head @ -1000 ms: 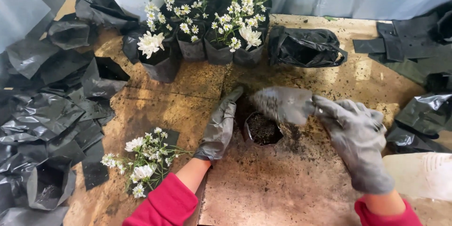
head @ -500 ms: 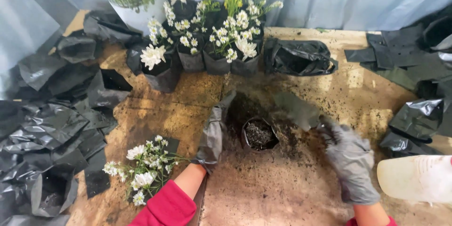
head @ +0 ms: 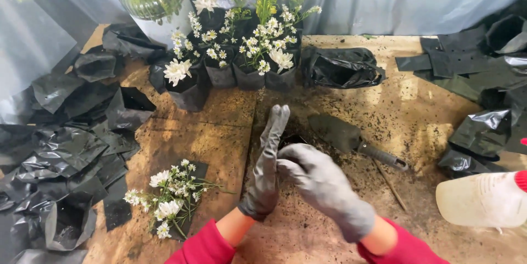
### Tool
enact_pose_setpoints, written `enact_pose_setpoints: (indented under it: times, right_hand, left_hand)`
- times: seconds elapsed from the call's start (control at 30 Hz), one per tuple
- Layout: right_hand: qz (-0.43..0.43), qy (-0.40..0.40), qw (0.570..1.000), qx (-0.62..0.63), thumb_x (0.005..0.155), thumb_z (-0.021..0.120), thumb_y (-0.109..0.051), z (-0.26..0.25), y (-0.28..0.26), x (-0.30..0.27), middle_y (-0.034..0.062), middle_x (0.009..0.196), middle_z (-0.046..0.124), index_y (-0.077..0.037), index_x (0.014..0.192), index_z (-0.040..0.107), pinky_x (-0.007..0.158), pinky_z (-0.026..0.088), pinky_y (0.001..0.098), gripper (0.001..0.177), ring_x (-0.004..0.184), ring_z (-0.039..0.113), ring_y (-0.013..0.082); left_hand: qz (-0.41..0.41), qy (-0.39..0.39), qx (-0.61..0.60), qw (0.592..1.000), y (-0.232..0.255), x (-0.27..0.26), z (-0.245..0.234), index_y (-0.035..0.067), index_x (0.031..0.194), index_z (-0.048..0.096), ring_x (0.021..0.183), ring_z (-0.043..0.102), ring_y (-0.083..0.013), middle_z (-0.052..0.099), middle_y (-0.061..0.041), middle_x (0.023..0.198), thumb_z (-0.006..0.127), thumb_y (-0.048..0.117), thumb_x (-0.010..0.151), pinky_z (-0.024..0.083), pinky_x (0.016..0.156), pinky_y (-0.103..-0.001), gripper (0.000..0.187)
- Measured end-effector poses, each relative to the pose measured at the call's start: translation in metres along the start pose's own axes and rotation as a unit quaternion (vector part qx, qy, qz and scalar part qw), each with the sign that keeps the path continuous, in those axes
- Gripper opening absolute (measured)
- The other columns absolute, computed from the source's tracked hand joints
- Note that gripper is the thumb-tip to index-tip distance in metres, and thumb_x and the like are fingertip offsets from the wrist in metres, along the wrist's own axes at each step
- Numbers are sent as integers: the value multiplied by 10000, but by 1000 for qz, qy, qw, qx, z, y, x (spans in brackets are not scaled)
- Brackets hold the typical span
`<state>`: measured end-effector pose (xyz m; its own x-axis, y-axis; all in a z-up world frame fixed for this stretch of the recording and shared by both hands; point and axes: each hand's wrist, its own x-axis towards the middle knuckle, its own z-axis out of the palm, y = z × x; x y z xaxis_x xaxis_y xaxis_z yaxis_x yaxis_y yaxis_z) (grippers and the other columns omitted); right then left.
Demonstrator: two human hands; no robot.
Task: Preparing planting bags by filling them with soil using a hand trowel and a small stick.
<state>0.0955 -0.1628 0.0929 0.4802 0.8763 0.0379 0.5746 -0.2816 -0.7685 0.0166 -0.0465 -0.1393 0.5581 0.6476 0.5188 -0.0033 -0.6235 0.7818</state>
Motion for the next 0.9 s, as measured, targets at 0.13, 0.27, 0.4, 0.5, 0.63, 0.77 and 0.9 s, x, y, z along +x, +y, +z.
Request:
enact_pose_setpoints:
  times: [0.13, 0.27, 0.4, 0.5, 0.63, 0.77, 0.9]
  right_hand:
    - [-168, 46, 981, 90, 974, 562, -84, 33, 17, 19, 15, 872, 665, -115, 927, 609, 672, 530, 319, 74, 748, 632, 171]
    - [-113, 22, 989, 94, 966, 580, -215, 26, 6, 17, 72, 983, 714, -125, 1061, 692, 767, 536, 389, 173, 871, 679, 251]
    - [-235, 45, 971, 21, 875, 692, -135, 38, 32, 16, 130, 1150, 684, -50, 1147, 680, 872, 525, 445, 285, 1012, 646, 331]
    - [-181, -15, 981, 73, 860, 654, -42, 31, 1, 12, 96, 1133, 711, -50, 1099, 689, 870, 571, 419, 241, 1001, 662, 283]
    - [-152, -31, 988, 2, 884, 582, -148, 59, 3, -2, 36, 813, 625, -151, 839, 547, 539, 473, 404, 57, 660, 564, 250]
    - [-72, -83, 990, -87, 923, 526, -264, 37, -10, -7, 2, 787, 653, -197, 782, 542, 578, 482, 434, 157, 675, 617, 242]
    - [-70, 93, 993, 16, 967, 583, -201, -22, 15, 1, -49, 803, 694, -234, 857, 688, 646, 553, 294, 156, 746, 659, 134]
  left_hand:
    - [185, 146, 247, 940, -57, -52, 3, -6, 1454, 516, 1050, 726, -353, 685, -204, 1268, 713, 159, 995, 637, 837, -423, 526]
    - [30, -50, -266, 962, 191, 88, -89, 86, 1559, 428, 1631, 204, -274, 288, -119, 1701, 189, 625, 1128, 168, 1358, -481, 730]
    - [-18, -50, -304, 951, 189, 89, -88, 58, 1497, 504, 1625, 189, -258, 249, -118, 1715, 226, 628, 1102, 156, 1342, -466, 747]
    - [-48, -46, -335, 940, 176, 90, -94, 50, 1493, 477, 1622, 177, -247, 227, -124, 1721, 230, 585, 1096, 163, 1321, -431, 711]
    - [-71, -25, -400, 913, 139, 99, -97, 65, 1586, 241, 1620, 155, -228, 204, -149, 1724, 182, 407, 1115, 215, 1266, -313, 585]
    - [-89, -13, -450, 889, 74, 106, -85, 77, 1655, 64, 1618, 138, -213, 187, -167, 1726, 145, 273, 1129, 255, 1225, -224, 567]
    - [-219, 151, -397, 879, 17, 96, -72, 60, 1491, 480, 1440, 453, -140, 506, -57, 1534, 370, 319, 1093, 348, 1227, -282, 487]
